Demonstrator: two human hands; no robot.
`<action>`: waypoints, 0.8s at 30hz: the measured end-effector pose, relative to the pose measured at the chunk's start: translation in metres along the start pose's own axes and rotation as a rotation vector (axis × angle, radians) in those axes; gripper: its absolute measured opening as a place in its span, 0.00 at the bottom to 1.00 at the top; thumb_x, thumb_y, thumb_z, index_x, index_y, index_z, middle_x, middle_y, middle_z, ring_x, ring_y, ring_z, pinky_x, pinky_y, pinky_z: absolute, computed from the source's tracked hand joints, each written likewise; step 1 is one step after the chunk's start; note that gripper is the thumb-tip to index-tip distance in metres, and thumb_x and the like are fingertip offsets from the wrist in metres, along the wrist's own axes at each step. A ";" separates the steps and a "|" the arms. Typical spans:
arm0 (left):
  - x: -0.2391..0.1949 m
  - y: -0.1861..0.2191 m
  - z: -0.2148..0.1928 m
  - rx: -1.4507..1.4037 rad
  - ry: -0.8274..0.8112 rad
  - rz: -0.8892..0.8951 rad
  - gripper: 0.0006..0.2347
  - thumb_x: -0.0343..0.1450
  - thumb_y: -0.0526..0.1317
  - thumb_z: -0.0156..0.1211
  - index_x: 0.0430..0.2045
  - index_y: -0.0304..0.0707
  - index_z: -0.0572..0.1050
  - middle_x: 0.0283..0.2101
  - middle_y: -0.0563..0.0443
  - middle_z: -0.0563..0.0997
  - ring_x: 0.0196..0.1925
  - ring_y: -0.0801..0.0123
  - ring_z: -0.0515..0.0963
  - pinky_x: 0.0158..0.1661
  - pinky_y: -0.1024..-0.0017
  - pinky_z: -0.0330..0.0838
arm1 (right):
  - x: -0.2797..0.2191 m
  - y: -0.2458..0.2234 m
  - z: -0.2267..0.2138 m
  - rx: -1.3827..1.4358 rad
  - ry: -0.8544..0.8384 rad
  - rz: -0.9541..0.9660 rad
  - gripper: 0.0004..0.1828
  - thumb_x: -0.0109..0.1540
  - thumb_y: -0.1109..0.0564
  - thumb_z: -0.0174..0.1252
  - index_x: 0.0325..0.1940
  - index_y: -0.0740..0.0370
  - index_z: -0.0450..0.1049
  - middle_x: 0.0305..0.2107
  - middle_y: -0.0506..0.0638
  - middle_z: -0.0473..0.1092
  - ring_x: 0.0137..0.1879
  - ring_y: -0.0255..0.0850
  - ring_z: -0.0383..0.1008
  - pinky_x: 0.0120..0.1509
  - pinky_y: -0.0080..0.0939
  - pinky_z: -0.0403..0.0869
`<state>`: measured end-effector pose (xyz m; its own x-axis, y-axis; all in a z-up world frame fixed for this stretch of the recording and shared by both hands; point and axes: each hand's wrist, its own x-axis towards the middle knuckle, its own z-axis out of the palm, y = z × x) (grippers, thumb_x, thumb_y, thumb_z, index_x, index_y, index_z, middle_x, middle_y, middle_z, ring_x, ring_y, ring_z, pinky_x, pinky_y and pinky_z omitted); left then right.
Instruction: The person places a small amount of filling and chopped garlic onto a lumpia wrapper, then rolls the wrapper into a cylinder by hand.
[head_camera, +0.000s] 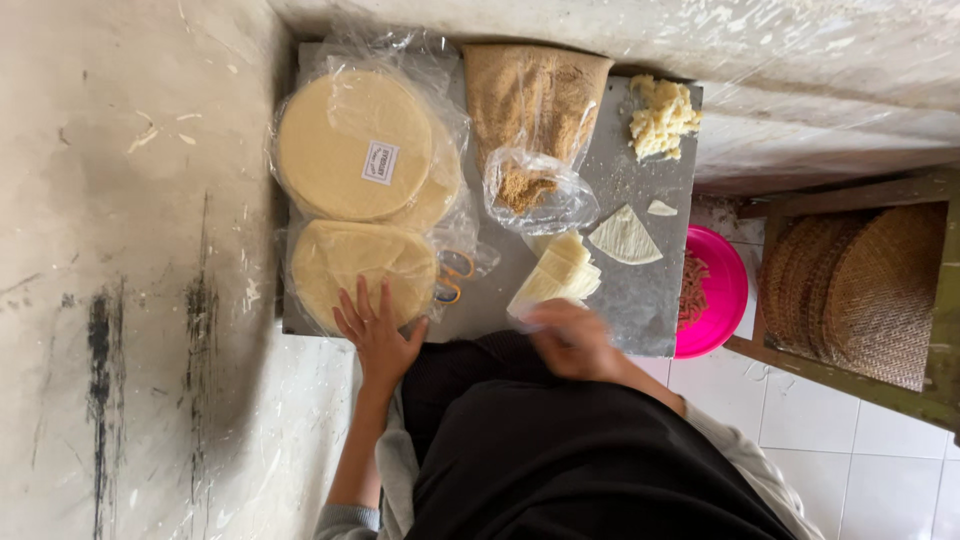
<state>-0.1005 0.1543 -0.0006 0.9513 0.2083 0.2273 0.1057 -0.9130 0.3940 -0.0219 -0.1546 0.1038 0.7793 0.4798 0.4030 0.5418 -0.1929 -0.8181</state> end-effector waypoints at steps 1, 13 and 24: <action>-0.002 -0.003 0.002 0.005 -0.054 -0.081 0.37 0.64 0.52 0.67 0.69 0.40 0.62 0.74 0.27 0.53 0.75 0.27 0.44 0.68 0.33 0.37 | 0.008 -0.006 0.022 0.057 -0.125 -0.058 0.17 0.61 0.71 0.65 0.52 0.62 0.76 0.41 0.56 0.74 0.44 0.47 0.78 0.44 0.43 0.77; 0.005 0.020 -0.003 -1.048 0.610 -0.405 0.20 0.80 0.37 0.41 0.70 0.32 0.61 0.75 0.36 0.61 0.77 0.42 0.60 0.74 0.54 0.56 | 0.102 0.078 0.237 0.998 -0.016 0.761 0.17 0.70 0.62 0.47 0.64 0.62 0.64 0.44 0.50 0.67 0.55 0.41 0.75 0.58 0.43 0.78; 0.010 -0.013 0.013 -0.012 0.258 -0.102 0.29 0.69 0.36 0.52 0.70 0.56 0.67 0.79 0.54 0.59 0.84 0.48 0.50 0.77 0.39 0.40 | 0.097 0.104 0.294 0.793 0.075 0.693 0.14 0.68 0.64 0.46 0.58 0.64 0.64 0.46 0.55 0.71 0.50 0.42 0.74 0.52 0.40 0.77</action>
<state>-0.0882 0.1639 -0.0152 0.8307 0.3829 0.4042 0.1925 -0.8787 0.4368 0.0173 0.1240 -0.0627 0.8719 0.4193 -0.2528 -0.3690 0.2234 -0.9022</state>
